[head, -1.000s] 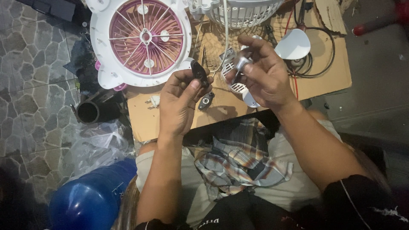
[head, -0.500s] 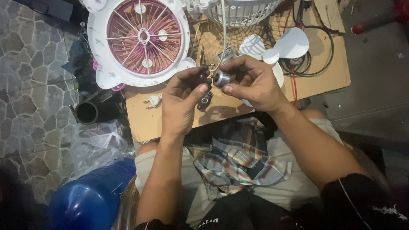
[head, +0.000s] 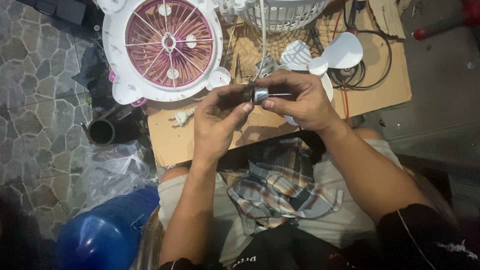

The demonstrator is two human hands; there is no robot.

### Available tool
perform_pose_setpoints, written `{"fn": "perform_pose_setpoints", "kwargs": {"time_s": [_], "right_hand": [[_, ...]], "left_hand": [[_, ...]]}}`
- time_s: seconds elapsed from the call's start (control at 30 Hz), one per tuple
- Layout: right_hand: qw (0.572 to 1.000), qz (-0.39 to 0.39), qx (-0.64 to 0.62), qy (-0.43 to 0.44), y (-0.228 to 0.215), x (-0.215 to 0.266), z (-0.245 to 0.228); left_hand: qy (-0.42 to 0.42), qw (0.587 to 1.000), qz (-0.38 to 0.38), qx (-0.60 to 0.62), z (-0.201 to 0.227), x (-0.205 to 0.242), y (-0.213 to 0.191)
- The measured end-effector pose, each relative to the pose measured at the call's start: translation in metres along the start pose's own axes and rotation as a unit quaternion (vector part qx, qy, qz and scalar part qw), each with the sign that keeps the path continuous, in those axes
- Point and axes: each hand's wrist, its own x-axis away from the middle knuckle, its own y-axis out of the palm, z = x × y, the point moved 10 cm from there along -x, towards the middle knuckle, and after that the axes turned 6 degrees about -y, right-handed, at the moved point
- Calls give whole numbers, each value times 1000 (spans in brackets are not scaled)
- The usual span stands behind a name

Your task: The person disassembles a small black fan motor component, removes the shaft, and reassembles it. They then pick up a white fan blade and hold it near the motor assembly.

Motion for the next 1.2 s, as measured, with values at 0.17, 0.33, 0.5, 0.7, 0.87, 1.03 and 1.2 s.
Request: {"fn": "perform_pose_setpoints", "kwargs": {"time_s": [0.17,0.33,0.5,0.7,0.87,1.03,1.2], "right_hand": [[1000,-24,3,12,2,2,2],[998,-30,-48,14,0,2,17],[996,-33,-77,16,2,3,26],[979,-41,-189,64,0,10,54],[967,-43,-236,89,9,11,60],[957,-50,-267,100,23,6,48],[945,-61,-301,115,23,11,66]], "left_hand": [[12,1000,10,-25,6,-1,-1],[62,996,12,-64,27,2,1],[101,991,13,-87,28,4,3],[106,992,10,-65,33,8,9],[104,992,9,-65,33,10,12],[121,990,11,-73,38,12,13],[121,989,18,-81,43,14,16]]}}
